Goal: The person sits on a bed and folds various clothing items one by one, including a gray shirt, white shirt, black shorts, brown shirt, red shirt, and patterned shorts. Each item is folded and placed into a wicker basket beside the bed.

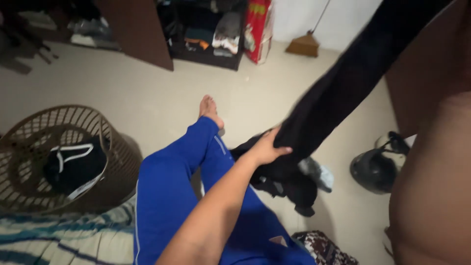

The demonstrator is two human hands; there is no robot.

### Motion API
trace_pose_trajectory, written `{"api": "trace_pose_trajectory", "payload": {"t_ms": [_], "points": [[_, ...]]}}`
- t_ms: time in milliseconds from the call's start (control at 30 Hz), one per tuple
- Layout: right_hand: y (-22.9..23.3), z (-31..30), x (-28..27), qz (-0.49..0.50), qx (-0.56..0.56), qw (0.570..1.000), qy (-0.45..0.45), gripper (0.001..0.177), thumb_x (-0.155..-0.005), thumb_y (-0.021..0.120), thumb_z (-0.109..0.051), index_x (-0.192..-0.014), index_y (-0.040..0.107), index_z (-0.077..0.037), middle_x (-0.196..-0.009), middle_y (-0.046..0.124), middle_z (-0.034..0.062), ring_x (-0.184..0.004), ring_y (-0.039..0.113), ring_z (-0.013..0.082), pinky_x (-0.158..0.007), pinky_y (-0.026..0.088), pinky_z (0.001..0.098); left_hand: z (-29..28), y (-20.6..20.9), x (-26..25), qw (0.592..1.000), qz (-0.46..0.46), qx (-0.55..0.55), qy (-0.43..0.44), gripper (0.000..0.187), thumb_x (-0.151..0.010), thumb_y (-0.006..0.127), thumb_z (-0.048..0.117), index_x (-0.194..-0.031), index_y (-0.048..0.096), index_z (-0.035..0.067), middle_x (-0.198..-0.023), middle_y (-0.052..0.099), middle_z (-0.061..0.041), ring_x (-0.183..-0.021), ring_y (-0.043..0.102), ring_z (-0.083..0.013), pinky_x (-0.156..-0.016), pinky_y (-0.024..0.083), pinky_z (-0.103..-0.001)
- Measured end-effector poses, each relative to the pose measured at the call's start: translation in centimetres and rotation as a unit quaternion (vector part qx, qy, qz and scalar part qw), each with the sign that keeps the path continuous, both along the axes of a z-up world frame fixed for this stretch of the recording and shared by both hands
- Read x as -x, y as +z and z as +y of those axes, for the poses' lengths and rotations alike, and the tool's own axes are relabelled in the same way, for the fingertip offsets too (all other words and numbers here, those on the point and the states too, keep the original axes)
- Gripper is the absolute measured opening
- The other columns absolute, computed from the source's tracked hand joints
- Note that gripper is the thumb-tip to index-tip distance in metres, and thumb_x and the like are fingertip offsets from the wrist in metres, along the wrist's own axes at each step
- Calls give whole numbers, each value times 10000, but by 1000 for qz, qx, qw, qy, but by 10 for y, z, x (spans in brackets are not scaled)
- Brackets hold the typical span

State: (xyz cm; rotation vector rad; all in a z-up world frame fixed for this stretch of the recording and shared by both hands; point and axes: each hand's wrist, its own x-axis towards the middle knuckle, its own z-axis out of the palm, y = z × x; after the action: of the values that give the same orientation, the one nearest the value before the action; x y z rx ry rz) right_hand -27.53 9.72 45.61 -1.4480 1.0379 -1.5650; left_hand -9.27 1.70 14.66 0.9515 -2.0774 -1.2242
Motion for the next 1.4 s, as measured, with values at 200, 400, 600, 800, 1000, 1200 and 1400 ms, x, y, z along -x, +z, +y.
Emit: {"api": "trace_pose_trajectory", "payload": {"t_ms": [200, 400, 600, 800, 1000, 1200, 1400], "points": [[-7, 14, -8, 450, -76, 847, -271, 286, -832, 747, -95, -1106, 677, -52, -1201, 663, 124, -1077, 654, 258, -898, 561, 377, -13, 56, -6, 989, 124, -9, 83, 333, -821, 600, 24, -1130, 724, 13, -1089, 749, -199, -1065, 717, -308, -952, 545, -373], [-160, -27, -48, 366, -101, 922, 73, 933, -722, 865, -230, -1476, 375, 21, -1354, 575, 188, -1203, 553, 276, -974, 466, 424, -16, 204, -52, 926, 370, -13, -72, 337, -936, 556, -68, -1241, 685, -4, -1140, 727, -127, -1099, 662, -195, -991, 531, -310], [-39, -40, -103, -87, -54, 995, -3, 297, -1020, 648, -176, -1237, 639, 26, -1216, 705, 117, -1082, 707, 206, -940, 609, 345, -6, 149, -128, 942, 284, 176, 43, 837, -838, 823, 179, -1529, 372, 40, -1487, 534, -166, -1403, 521, -274, -1184, 422, -354], [-9, -44, -34, 170, -111, 975, -95, 307, -1107, 594, -192, -1199, 639, 98, -1154, 683, 278, -1055, 707, 378, -893, 565, 475, -28, 59, -157, 986, 92, -7, 141, 550, -889, 731, 318, -1358, 628, 51, -1325, 703, -261, -1303, 658, -363, -1102, 476, -375], [-55, -39, -50, 651, -189, 720, -147, 1173, -657, 949, -518, -1475, 386, 108, -1267, 608, 396, -1207, 612, 470, -1020, 515, 486, -16, 160, -200, 930, 296, -73, 204, 435, -823, 742, 55, -1242, 649, -17, -1104, 749, -148, -1029, 703, -253, -917, 552, -356], [-102, -60, -216, 189, 58, 962, 189, 862, -878, 755, -196, -1587, 318, 26, -1465, 522, 186, -1336, 492, 276, -1095, 412, 381, 29, 228, -233, 976, 208, 40, 58, 397, -894, 710, 83, -1275, 661, -16, -1207, 756, -165, -1146, 672, -241, -1017, 538, -345], [-27, -57, -348, -158, 32, 959, 235, 199, -1054, 635, -4, -1253, 636, 6, -1174, 655, 127, -1069, 636, 229, -962, 552, 356, 87, 198, -314, 864, 117, 347, 346, 1158, -565, 921, 348, -1496, 368, -65, -1509, 399, -276, -1405, 345, -433, -1153, 279, -455]]}}
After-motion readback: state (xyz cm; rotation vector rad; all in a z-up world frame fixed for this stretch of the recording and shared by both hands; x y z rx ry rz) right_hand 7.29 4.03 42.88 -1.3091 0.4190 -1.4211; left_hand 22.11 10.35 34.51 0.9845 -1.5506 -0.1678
